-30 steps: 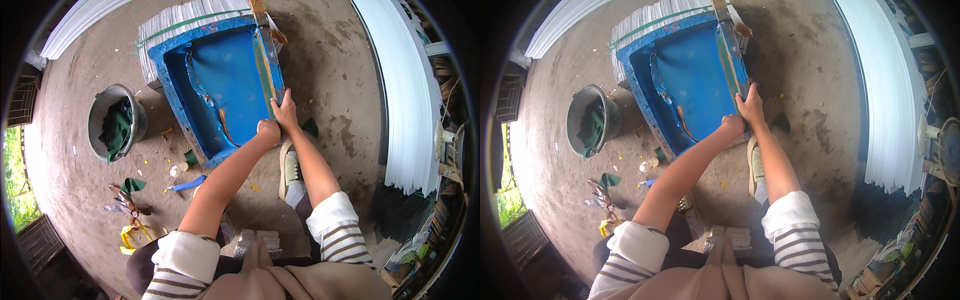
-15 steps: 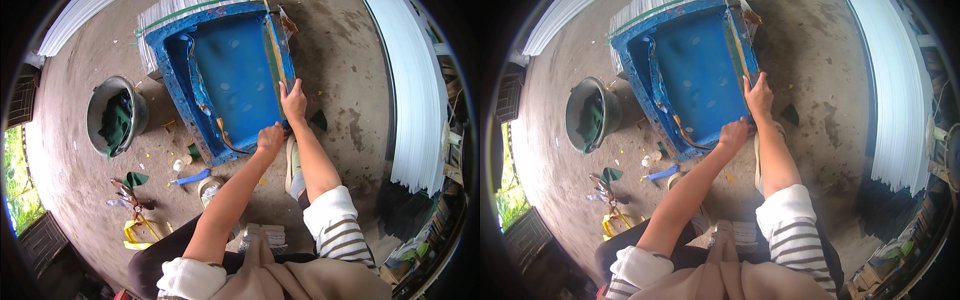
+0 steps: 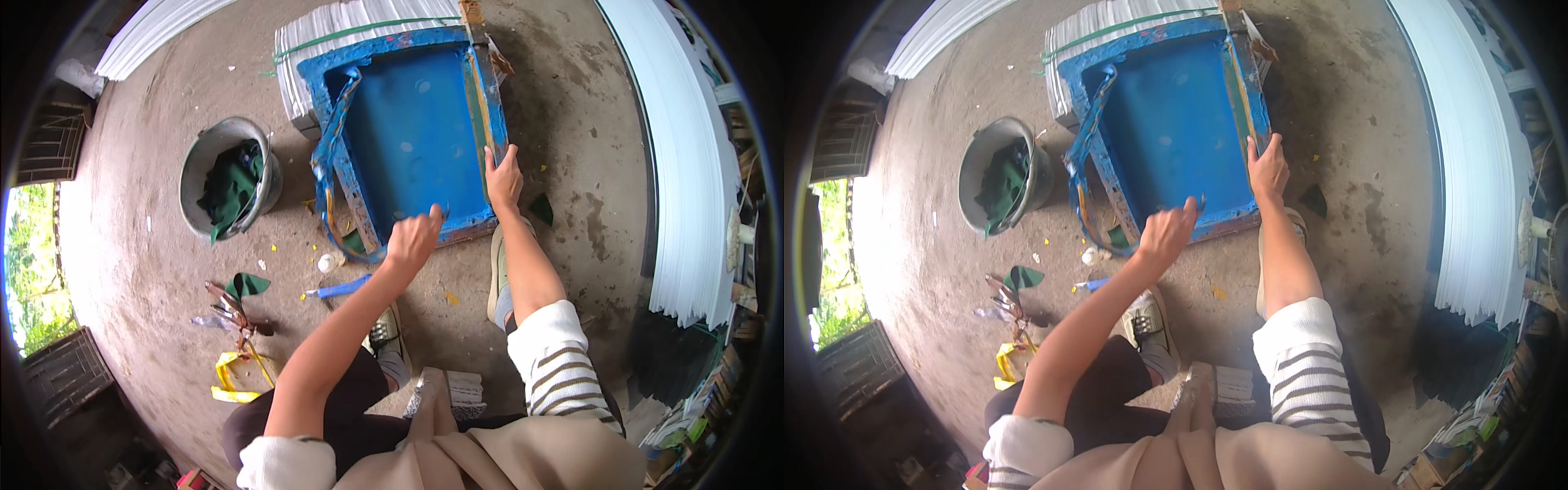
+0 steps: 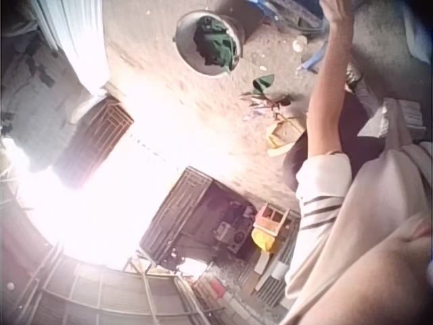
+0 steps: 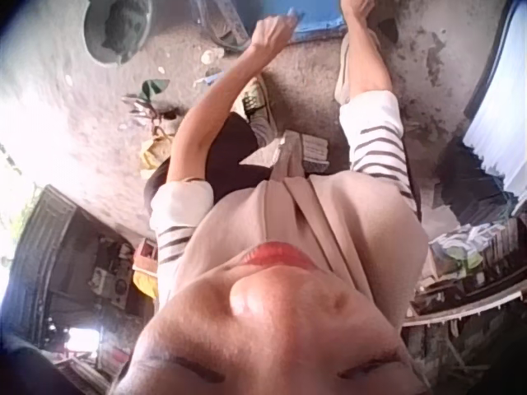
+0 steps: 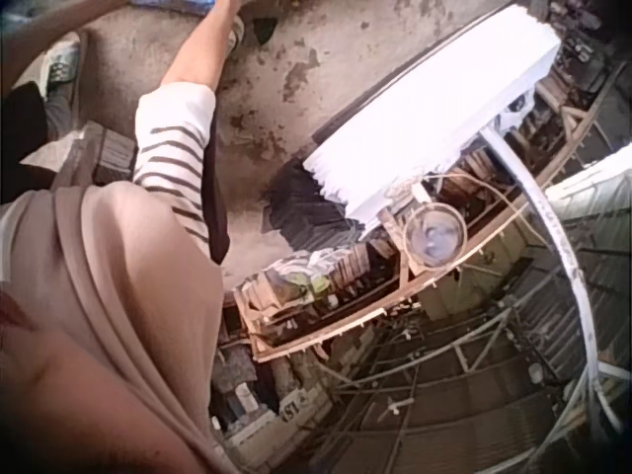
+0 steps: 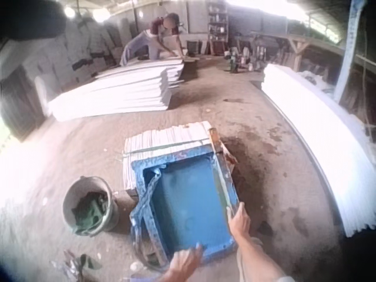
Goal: The person applies blue tape to the edges of a blue rectangular frame, pressing it down along the perimeter. They then peel off the tape from the frame and place it into a nearby bucket.
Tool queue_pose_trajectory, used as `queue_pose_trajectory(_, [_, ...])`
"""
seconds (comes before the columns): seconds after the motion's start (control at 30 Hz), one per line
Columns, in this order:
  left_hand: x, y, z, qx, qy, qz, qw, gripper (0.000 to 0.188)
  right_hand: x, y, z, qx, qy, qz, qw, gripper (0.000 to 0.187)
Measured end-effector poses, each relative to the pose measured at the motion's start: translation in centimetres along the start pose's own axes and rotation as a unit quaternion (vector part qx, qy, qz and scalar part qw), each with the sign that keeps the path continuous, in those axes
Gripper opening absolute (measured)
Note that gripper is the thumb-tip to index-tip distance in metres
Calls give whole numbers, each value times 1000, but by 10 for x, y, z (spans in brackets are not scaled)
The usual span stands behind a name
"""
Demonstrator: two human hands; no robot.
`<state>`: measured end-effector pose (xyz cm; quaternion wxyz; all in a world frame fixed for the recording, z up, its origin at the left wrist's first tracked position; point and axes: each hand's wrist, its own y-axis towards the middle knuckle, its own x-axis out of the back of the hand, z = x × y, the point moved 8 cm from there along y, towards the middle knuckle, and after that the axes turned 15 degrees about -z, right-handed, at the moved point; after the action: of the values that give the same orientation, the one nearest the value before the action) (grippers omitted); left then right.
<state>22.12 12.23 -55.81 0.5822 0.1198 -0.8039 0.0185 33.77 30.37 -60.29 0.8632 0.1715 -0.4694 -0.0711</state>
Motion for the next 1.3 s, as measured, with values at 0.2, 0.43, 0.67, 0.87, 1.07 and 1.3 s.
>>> queue_pose_trajectory(0.2, [-11, 4, -12, -7, -55, -4, 998, 22, -3, 2, 4, -14, 10, 50, 999, 58])
queue_pose_trajectory(0.43, [24, -9, -28, -38, -25, -74, 996, 23, 13, -4, -2, -2, -17, 154, 988, 65])
queue_pose_trajectory(0.67, [116, 4, -49, -62, -16, -103, 993, 24, 79, -10, 52, -120, 146, 437, 879, 64])
queue_pose_trajectory(0.87, [207, 0, -91, -110, -7, -222, 969, 22, 161, -40, 129, -206, 314, 541, 752, 76])
queue_pose_trajectory(1.07, [231, -13, -70, -62, -10, -146, 987, 22, 200, -10, 141, -93, 264, 484, 829, 57])
queue_pose_trajectory(1.3, [211, -24, -4, -39, 98, 33, 994, 28, 175, 5, 101, -19, 114, 436, 892, 48])
